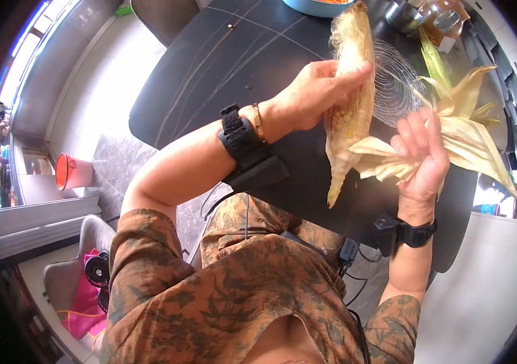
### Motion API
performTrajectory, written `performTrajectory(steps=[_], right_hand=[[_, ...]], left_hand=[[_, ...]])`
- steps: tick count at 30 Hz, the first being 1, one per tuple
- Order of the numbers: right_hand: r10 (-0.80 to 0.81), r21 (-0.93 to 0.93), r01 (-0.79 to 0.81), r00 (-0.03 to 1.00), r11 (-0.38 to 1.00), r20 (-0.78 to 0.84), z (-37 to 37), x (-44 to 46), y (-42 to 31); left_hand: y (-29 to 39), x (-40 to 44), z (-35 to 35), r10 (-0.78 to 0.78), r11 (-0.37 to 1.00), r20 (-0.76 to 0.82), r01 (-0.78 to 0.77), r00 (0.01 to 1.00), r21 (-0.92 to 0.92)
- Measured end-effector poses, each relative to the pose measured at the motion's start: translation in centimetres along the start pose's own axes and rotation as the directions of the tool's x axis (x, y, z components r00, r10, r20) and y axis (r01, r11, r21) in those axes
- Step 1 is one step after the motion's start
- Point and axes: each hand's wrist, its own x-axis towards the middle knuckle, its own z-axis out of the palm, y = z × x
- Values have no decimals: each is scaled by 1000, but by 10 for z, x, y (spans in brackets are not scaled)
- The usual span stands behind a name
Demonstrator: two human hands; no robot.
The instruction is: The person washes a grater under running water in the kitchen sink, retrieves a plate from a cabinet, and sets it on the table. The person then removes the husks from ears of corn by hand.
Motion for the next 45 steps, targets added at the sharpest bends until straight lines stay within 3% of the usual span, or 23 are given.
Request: performTrajectory(steps=[2, 5, 10, 13, 14, 17, 20, 23, 26, 30, 32, 34, 37, 38, 40, 43, 45], right_hand=[[37, 41, -39, 998, 998, 51, 4, -2, -1], [111, 51, -120, 981, 991, 158, 3, -3, -1], [204, -52, -202, 978, 978, 40, 4, -4, 0], [250, -136, -254, 967, 958, -49, 4, -4, 1], [194, -301, -244, 963, 922, -187, 9, -7, 2], [158, -496, -255, 961, 830, -228, 13, -8, 6], [162, -544, -265, 959, 796, -231, 14, -7, 7], [108, -596, -189, 980, 780, -170, 12, -10, 14], [166, -672, -200, 979, 713, -115, 6, -9, 9], [245, -678, -255, 963, 690, -113, 15, -12, 5], [232, -778, -172, 972, 605, -35, 5, -8, 6], [261, -687, -273, 957, 673, -124, 6, -12, 8], [214, -817, -76, 975, 571, 59, -6, -13, 10], [236, -585, -249, 967, 772, -100, 4, -15, 14], [276, -605, -228, 961, 763, -13, -2, -24, 10], [397, -563, -287, 914, 775, 80, -8, -27, 9], [471, -388, -415, 880, 823, 57, -31, -34, 12]], left_hand=[[2, 2, -1, 24, 994, -83, -32, 996, -100], [5, 9, -6, 171, 953, -164, -206, 971, -222], [17, 8, -13, 303, 914, -256, -356, 918, -193], [23, 8, -16, 334, 860, -173, -375, 927, -346], [23, 7, -16, 364, 841, -142, -391, 920, -373], [23, 9, -17, 407, 840, -222, -459, 886, -291], [33, 4, -7, 419, 829, -267, -486, 868, -276], [28, 7, -13, 423, 845, -221, -471, 879, -253], [28, 6, -13, 415, 850, -210, -460, 885, -258], [24, 6, -14, 352, 859, -157, -385, 923, -337], [18, 7, -12, 311, 845, -126, -335, 942, -417], [8, 11, -12, 308, 879, -132, -334, 942, -340], [9, 6, -4, 262, 937, -95, -276, 960, -214], [10, 2, -4, 215, 961, -71, -224, 974, -162], [9, 2, -7, 126, 989, -71, -131, 989, -66], [8, 3, -6, 32, 967, -48, -43, 998, -251], [10, 2, -5, 6, 953, -72, -27, 997, -303]])
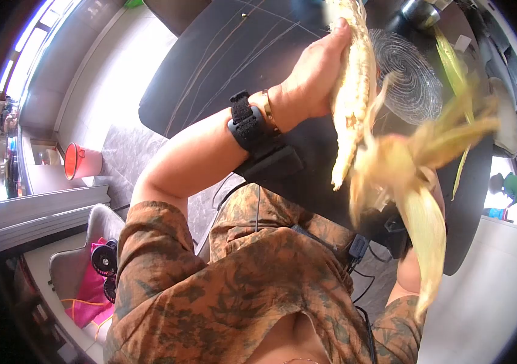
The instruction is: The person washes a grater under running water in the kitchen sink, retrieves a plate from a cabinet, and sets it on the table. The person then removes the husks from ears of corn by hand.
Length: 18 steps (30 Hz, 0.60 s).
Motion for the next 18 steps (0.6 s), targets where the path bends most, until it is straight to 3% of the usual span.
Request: performTrajectory(steps=[3, 4, 6, 8, 9, 10, 12, 17, 18], right_hand=[[-78, -39, 86, 983, 996, 168, 0, -6, 2], [-46, 63, 42, 997, 997, 69, 8, -7, 5], [66, -106, -82, 987, 991, -150, 10, -3, -3], [-30, -227, -21, 976, 974, -216, 22, 7, -22], [-77, -290, 2, 966, 957, -248, 30, 13, -32], [-175, -251, 109, 950, 962, -257, 27, 16, -31], [-356, -183, 313, 887, 932, -295, 25, 22, -28], [-351, -147, 318, 843, 936, -408, 37, 26, -29], [-314, -71, 311, 871, 948, -378, 32, 27, -28]], left_hand=[[6, 9, -16, 25, 986, 98, -8, 995, -169], [2, 18, -17, 58, 964, 32, -47, 998, -260], [9, 15, -11, 26, 971, 122, 4, 992, -240], [11, 1, 0, -8, 994, 85, 17, 996, -108], [12, -7, -1, -64, 997, 162, 71, 985, -34], [8, -9, 9, -16, 998, 33, 14, 999, 57], [4, -6, 5, -73, 991, 93, 61, 993, 118], [4, -8, 5, -113, 991, 78, 107, 991, 76], [4, -8, 4, -131, 991, 78, 127, 988, 49]])
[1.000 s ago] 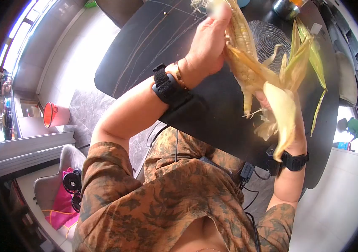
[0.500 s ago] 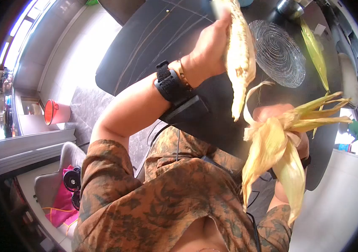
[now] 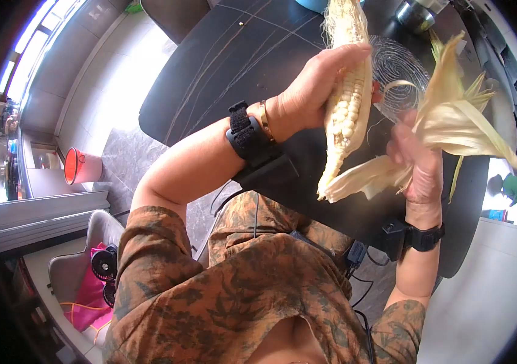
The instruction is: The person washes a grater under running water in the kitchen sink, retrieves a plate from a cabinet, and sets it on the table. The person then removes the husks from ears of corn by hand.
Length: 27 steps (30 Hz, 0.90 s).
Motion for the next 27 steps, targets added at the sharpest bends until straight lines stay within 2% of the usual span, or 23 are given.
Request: performTrajectory(steps=[2, 3, 6, 9, 10, 11, 13, 16, 17, 20, 22, 24, 27], right_hand=[[76, 130, -86, 994, 988, 79, -10, 6, 3], [77, 109, -83, 995, 991, 56, -9, 6, 3], [90, 98, -84, 995, 992, -53, 0, 5, 1], [83, 81, -78, 995, 994, -62, 3, 6, 1], [87, 79, -81, 993, 994, -79, 6, 6, 0], [72, 72, -73, 997, 995, 11, 1, 7, 2], [50, 51, -49, 999, 997, -8, 0, 6, 4], [14, -11, -15, 999, 1000, -42, 3, 3, 7], [2, -38, -4, 998, 999, -55, 4, 2, 8], [15, -77, -23, 995, 997, -94, 11, 3, 6], [22, -41, -24, 998, 999, -63, 3, 5, 9], [31, 27, -30, 998, 999, -55, 1, 6, 9], [35, -56, -39, 996, 998, -77, -1, 6, 9]], left_hand=[[0, -1, 0, 15, 999, 20, -16, 1000, 45], [0, -1, 0, 21, 997, 31, -23, 999, 68], [-5, 2, -5, 159, 950, 141, -190, 977, 246], [-2, -5, 7, 27, 979, 107, -48, 994, 196], [-3, -5, 7, 31, 971, 99, -53, 995, 234], [-6, -4, 8, 35, 960, 90, -59, 995, 273], [-9, -3, 7, 15, 958, 105, -44, 994, 284], [-14, -6, 13, 120, 916, 133, -161, 984, 368], [-15, -5, 8, 151, 830, 144, -205, 978, 518], [-30, 3, 2, 217, 839, 185, -280, 958, 466], [-29, 7, -6, 195, 803, 277, -315, 941, 506], [-19, -3, 3, 70, 885, 231, -167, 971, 434], [-16, -5, 6, 72, 842, 146, -139, 987, 521]])
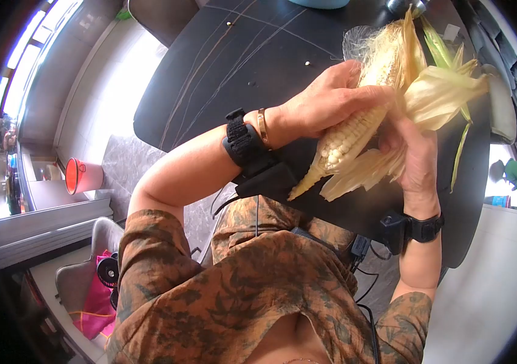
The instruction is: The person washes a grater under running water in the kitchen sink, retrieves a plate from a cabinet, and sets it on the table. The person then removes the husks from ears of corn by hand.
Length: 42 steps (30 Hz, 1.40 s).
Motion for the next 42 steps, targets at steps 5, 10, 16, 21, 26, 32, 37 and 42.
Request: performTrajectory(steps=[5, 10, 16, 21, 26, 32, 37, 42], right_hand=[[-46, -13, 46, 999, 999, -14, 0, 0, 0], [-36, 11, 36, 999, 999, -35, -1, 1, 2], [-67, 19, 68, 998, 998, -19, 3, -1, -1], [-75, -46, 73, 996, 996, -40, 1, -1, -1], [-142, -101, 133, 986, 986, -90, 2, -2, -2], [-169, -120, 161, 983, 980, -65, -4, 0, 1], [-120, -3, 120, 989, 993, -86, -1, 0, 1], [-75, 71, 82, 992, 994, -98, 0, 0, 1]], left_hand=[[-5, 4, 0, 4, 1000, -5, -4, 1000, 21], [-5, 2, -1, 24, 1000, 20, -24, 1000, 14], [-2, 2, -3, 23, 999, 23, -24, 999, 27], [0, 1, -2, 2, 999, 32, -4, 999, 46], [-8, 4, -6, 82, 976, 48, -90, 995, 197], [-3, 3, -3, 62, 988, 57, -69, 996, 140], [4, 1, 4, 44, 998, 2, -44, 999, 42], [-4, 5, -10, 146, 970, 122, -167, 982, 177]])
